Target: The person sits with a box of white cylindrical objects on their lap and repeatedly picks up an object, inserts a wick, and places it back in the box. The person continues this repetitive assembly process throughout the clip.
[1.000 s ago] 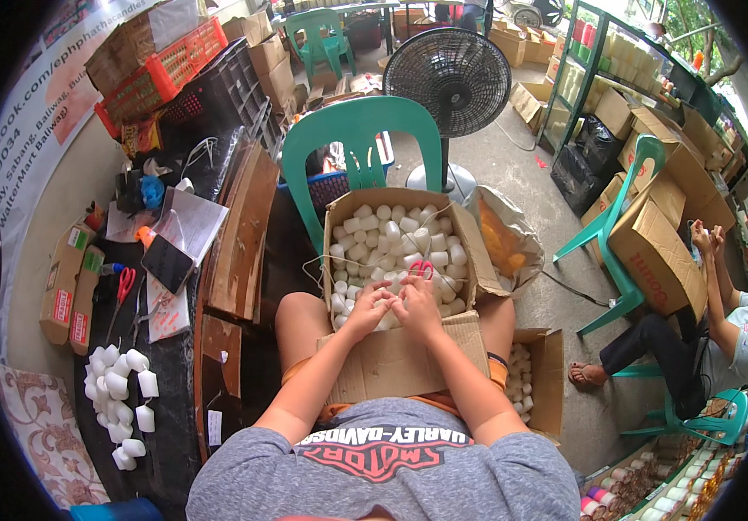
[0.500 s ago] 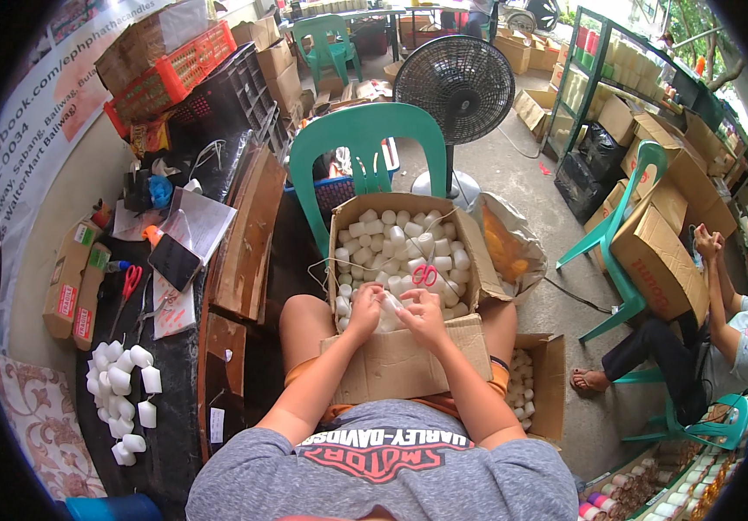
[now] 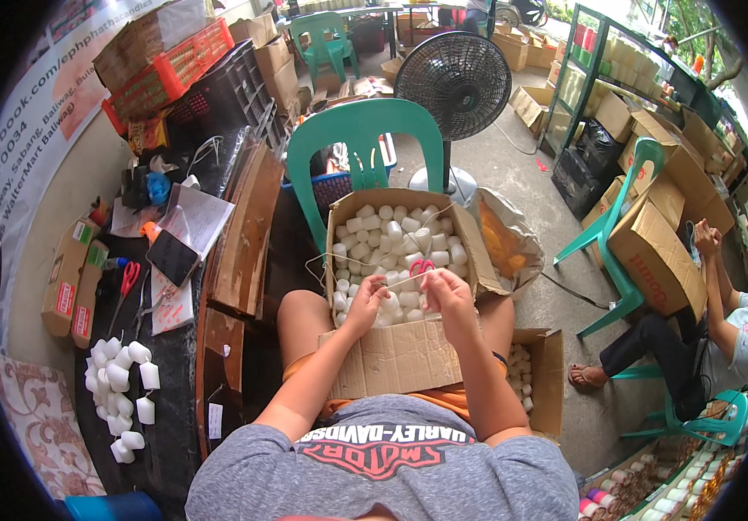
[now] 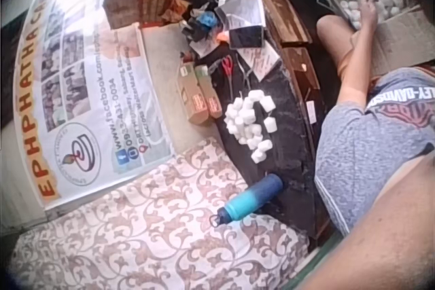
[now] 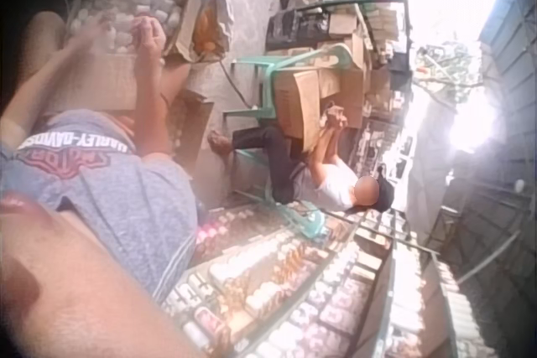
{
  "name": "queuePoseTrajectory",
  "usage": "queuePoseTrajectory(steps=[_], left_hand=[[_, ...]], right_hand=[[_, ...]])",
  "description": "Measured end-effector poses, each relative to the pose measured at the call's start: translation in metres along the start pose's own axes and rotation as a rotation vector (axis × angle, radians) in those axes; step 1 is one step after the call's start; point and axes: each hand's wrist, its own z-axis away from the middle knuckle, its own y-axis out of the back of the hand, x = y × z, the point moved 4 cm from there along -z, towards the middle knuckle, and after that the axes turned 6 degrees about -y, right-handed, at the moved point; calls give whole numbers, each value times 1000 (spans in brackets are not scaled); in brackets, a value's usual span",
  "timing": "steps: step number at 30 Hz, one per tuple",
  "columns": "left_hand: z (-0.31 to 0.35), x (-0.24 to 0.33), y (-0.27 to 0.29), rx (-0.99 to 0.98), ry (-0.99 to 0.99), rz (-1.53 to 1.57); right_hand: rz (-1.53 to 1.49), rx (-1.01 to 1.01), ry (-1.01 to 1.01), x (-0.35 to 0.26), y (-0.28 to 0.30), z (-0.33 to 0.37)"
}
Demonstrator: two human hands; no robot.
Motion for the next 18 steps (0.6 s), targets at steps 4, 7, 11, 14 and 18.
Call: queuePoseTrajectory(steps=[4, 7, 11, 14, 18], left_hand=[[1, 16, 1, -15, -182, -251], [4, 20, -4, -7, -273, -482], [7, 24, -13, -4, -324, -687], [6, 23, -13, 2, -294, -720], [7, 26, -14, 12, -270, -771]], right_hand=[[-116, 139, 50, -1, 8, -3], [-183, 158, 75, 4, 19, -5], [-391, 202, 49, 0, 28, -4], [-486, 190, 56, 2, 44, -6], [-498, 225, 69, 2, 50, -7]])
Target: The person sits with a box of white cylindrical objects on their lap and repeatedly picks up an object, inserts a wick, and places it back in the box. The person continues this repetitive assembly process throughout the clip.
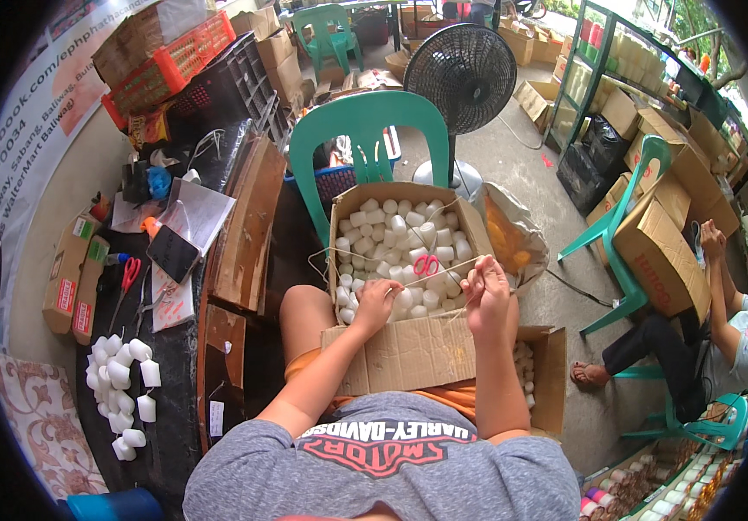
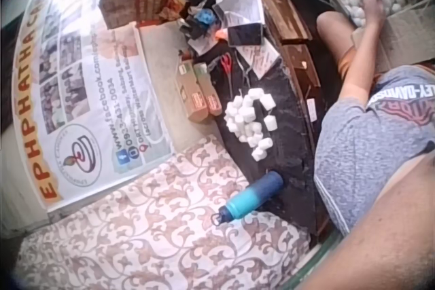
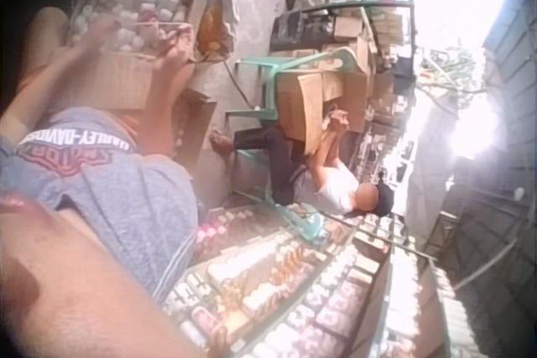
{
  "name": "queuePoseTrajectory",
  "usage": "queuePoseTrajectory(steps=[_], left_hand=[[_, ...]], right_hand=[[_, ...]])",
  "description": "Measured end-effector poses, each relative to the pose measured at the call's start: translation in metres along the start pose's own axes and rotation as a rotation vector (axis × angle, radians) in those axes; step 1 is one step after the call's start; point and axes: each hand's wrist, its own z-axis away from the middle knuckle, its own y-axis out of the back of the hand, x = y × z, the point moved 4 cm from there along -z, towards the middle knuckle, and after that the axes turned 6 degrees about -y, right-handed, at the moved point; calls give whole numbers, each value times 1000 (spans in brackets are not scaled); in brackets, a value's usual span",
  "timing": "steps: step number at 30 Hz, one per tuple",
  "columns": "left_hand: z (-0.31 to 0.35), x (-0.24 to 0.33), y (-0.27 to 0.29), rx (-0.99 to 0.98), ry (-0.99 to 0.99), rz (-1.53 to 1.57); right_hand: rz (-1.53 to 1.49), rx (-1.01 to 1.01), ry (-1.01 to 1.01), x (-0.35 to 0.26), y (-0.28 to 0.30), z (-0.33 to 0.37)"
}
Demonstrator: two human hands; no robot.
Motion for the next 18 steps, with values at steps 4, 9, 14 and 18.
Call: queuePoseTrajectory(steps=[4, 9, 14, 18], left_hand=[[0, 7, 5, -4, -55, -65], [-2, 16, 7, -1, -117, -215], [-2, 16, 7, 2, -112, -231], [1, 0, 6, -38, 36, -122]], right_hand=[[1, -80, 28, -4, -5, 1], [99, -139, 73, -4, -24, 11], [290, -167, 118, 1, -44, 22], [889, -153, 93, -20, -65, 34]])
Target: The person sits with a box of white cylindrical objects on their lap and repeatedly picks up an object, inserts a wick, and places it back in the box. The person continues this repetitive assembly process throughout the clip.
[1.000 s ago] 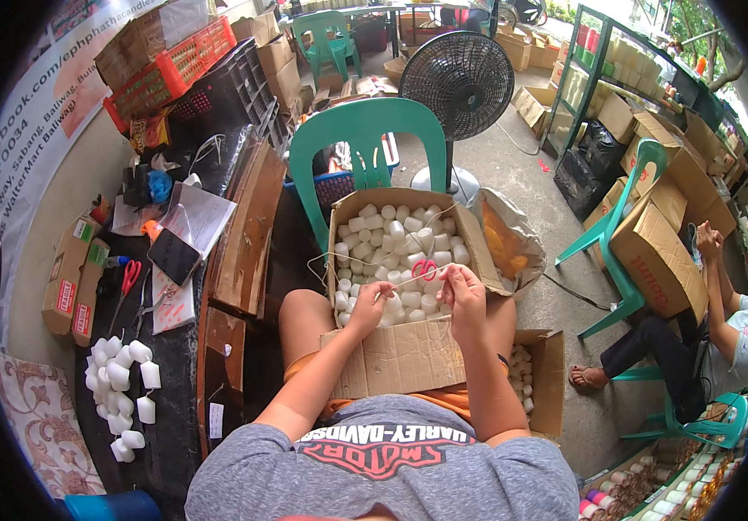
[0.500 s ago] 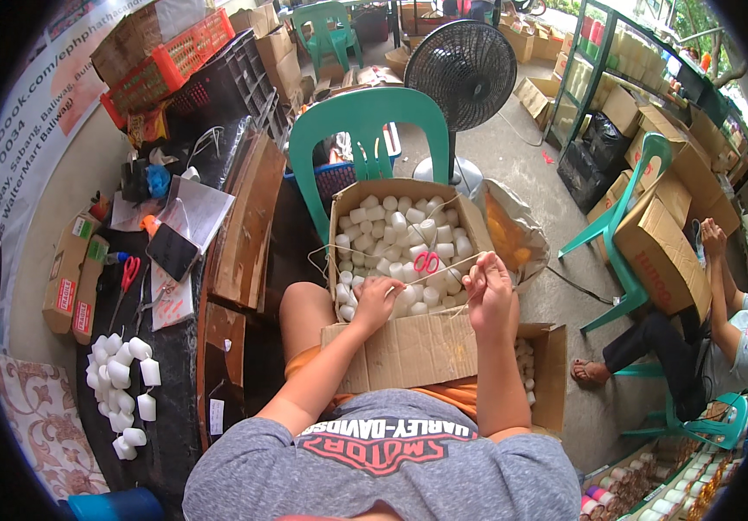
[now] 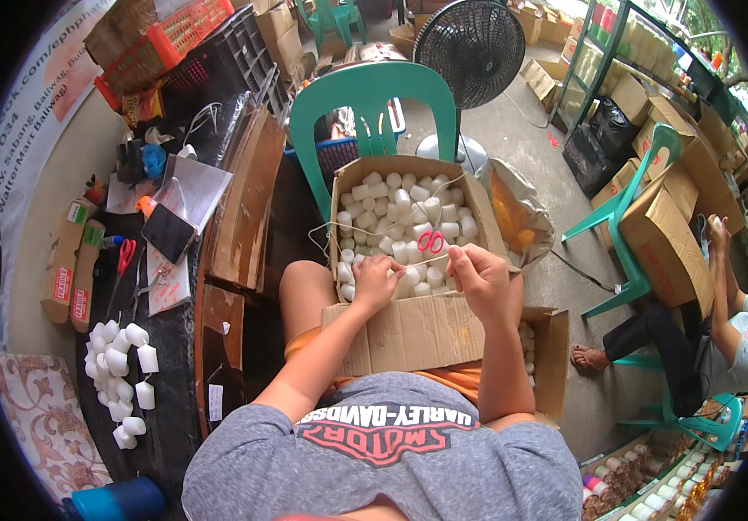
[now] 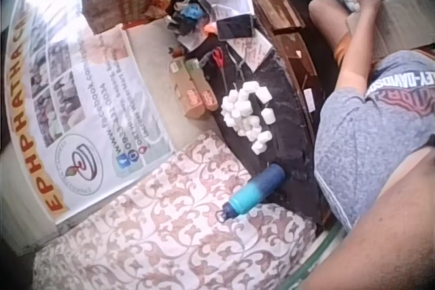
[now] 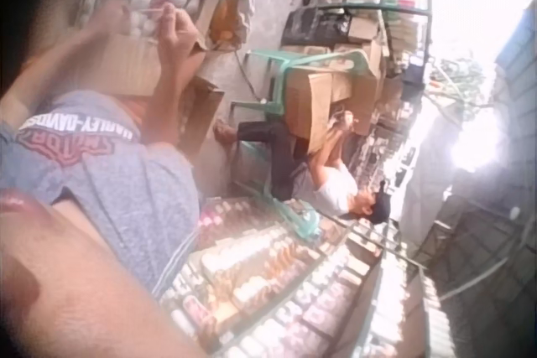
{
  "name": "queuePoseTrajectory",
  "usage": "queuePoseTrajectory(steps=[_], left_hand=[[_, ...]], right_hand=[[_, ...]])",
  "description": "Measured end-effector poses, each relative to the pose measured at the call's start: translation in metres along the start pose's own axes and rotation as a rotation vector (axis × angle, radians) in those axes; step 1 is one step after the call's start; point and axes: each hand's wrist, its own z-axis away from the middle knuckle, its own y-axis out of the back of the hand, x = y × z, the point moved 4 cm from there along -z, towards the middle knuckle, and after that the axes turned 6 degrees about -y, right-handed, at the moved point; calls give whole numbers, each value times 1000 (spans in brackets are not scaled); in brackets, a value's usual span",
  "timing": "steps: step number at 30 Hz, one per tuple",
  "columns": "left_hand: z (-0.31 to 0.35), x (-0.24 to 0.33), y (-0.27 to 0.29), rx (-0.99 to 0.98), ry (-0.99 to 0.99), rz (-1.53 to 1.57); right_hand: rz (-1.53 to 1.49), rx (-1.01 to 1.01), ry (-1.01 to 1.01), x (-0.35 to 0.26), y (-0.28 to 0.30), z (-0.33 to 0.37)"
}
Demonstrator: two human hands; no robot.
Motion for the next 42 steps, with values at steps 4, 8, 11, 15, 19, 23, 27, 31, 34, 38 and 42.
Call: queuePoseTrajectory(steps=[4, 8, 11, 15, 19, 23, 27, 31, 34, 38, 42], left_hand=[[-1, -13, -6, -64, 109, 84], [-1, -13, -10, -107, 38, 183], [-1, -13, -16, -176, -41, 250], [0, -6, -17, -228, -109, 247], [1, 5, -10, -223, -185, 155], [3, 6, -13, -121, -240, 104], [2, 14, -2, -34, -216, 13], [4, 1, -15, -62, -78, 1], [2, -9, -17, 229, -168, 87], [4, 14, 5, 255, -317, 419], [10, -12, -22, -43, 188, 977]], right_hand=[[44, 68, 152, -16, 17, 10], [-56, 88, 433, -38, 18, 14], [-572, -175, 241, -28, 13, 13], [-744, -386, 263, -24, 8, 12], [-594, -322, 283, -30, 7, 15], [349, 100, 450, -55, -15, 9], [962, 255, 771, -78, -85, 9], [772, -446, 956, -68, -200, 28], [582, -537, 1007, -54, -274, 9], [614, -423, 881, -48, -355, -44], [890, -517, 654, -65, -412, -50]])
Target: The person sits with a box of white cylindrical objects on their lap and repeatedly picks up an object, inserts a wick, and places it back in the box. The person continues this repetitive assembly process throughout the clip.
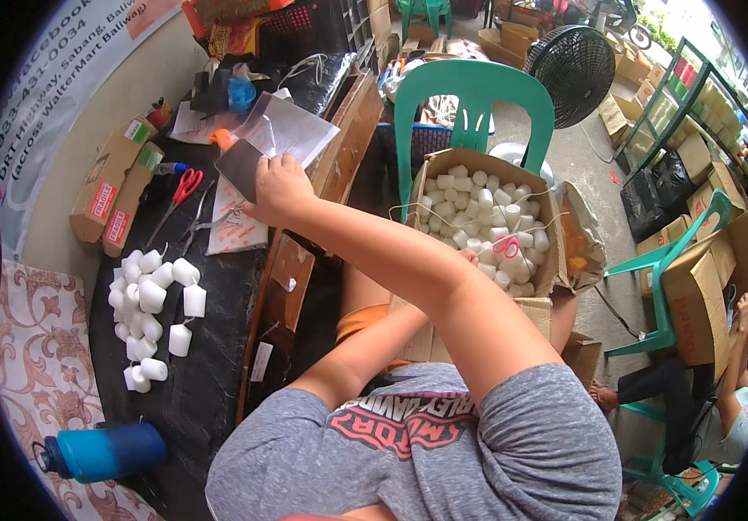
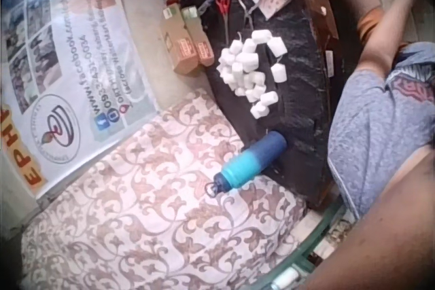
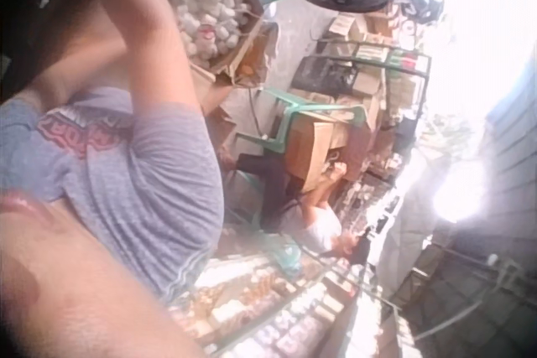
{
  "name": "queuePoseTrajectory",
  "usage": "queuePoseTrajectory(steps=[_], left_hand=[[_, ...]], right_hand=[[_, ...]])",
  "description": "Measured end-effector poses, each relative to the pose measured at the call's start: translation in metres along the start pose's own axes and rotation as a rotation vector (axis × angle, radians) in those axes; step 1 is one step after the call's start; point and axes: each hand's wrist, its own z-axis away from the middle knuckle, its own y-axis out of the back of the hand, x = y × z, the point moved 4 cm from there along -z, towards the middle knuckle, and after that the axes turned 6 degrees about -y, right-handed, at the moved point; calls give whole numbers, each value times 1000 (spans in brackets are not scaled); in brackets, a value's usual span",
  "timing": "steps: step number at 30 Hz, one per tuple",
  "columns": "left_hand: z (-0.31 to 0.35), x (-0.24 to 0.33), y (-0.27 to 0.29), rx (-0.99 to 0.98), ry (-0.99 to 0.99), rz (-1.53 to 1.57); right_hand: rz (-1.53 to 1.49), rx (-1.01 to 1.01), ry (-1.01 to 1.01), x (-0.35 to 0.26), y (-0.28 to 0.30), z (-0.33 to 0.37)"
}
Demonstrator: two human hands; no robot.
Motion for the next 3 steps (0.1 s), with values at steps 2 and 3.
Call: queuePoseTrajectory(steps=[2, 3], left_hand=[[-1, -15, 0, 26, 116, 258], [-1, -16, 2, 24, 116, 260]], right_hand=[[53, -94, -86, -10, 5, -9], [-58, -255, -186, -9, 4, -14]])
